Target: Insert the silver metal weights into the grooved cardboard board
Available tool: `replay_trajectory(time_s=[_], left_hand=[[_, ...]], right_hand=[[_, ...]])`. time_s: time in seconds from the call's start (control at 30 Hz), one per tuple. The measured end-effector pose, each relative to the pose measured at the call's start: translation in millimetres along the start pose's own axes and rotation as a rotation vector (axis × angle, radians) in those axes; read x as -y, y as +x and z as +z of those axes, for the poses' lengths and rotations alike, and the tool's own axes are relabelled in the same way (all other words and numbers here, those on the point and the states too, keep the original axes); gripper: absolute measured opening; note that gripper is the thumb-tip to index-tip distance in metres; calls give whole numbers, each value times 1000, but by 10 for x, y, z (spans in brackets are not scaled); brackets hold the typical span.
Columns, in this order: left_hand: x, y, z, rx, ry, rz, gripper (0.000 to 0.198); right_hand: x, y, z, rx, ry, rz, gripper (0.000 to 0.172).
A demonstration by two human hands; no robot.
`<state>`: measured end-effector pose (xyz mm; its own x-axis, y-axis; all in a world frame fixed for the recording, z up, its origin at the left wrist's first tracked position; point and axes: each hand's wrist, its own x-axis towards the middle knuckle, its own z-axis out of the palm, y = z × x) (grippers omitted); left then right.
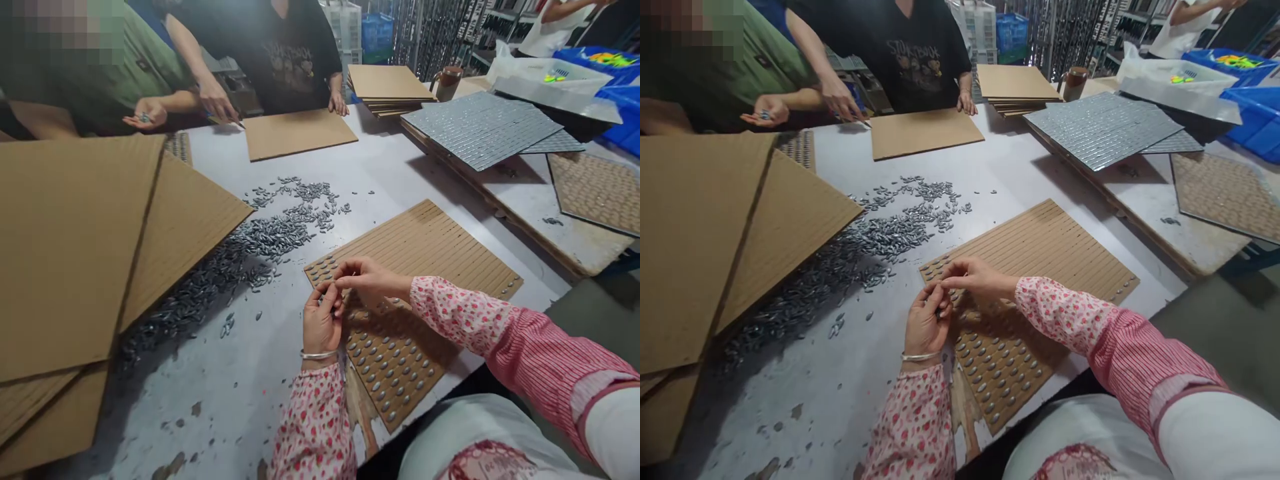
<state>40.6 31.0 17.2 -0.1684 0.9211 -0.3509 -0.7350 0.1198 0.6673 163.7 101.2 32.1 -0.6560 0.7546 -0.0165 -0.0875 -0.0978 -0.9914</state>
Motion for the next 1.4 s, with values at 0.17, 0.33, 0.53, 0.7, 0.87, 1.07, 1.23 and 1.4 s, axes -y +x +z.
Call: replay_trajectory(time_s=[0.17, 0.33, 0.53, 0.7, 0.87, 1.07, 1.23, 1.4], left_hand=[[155, -148, 154, 44, 41, -15, 24], [257, -273, 201, 82, 49, -69, 23], [178, -269, 138, 80, -53, -135, 10], [-10, -196, -22, 64, -379, -160, 20], [-70, -160, -52, -39, -515, -238, 24], [-17, -141, -26, -157, -466, -234, 26], [-8, -156, -28, -142, -472, -271, 24], [16, -159, -17, -193, -438, -262, 23]], right_hand=[[-30, -346, 19, -178, 197, 45, 27], [1, -590, 21, -157, 241, 84, 26], [21, -654, -103, -286, 112, -15, 18], [34, -674, -362, -120, -450, 18, 13], [-49, -660, -395, 50, -916, -72, 10], [-169, -566, -357, 182, -1132, -185, 11], [-205, -565, -378, 117, -1204, -193, 9], [-107, -569, -281, -15, -1007, -182, 8]])
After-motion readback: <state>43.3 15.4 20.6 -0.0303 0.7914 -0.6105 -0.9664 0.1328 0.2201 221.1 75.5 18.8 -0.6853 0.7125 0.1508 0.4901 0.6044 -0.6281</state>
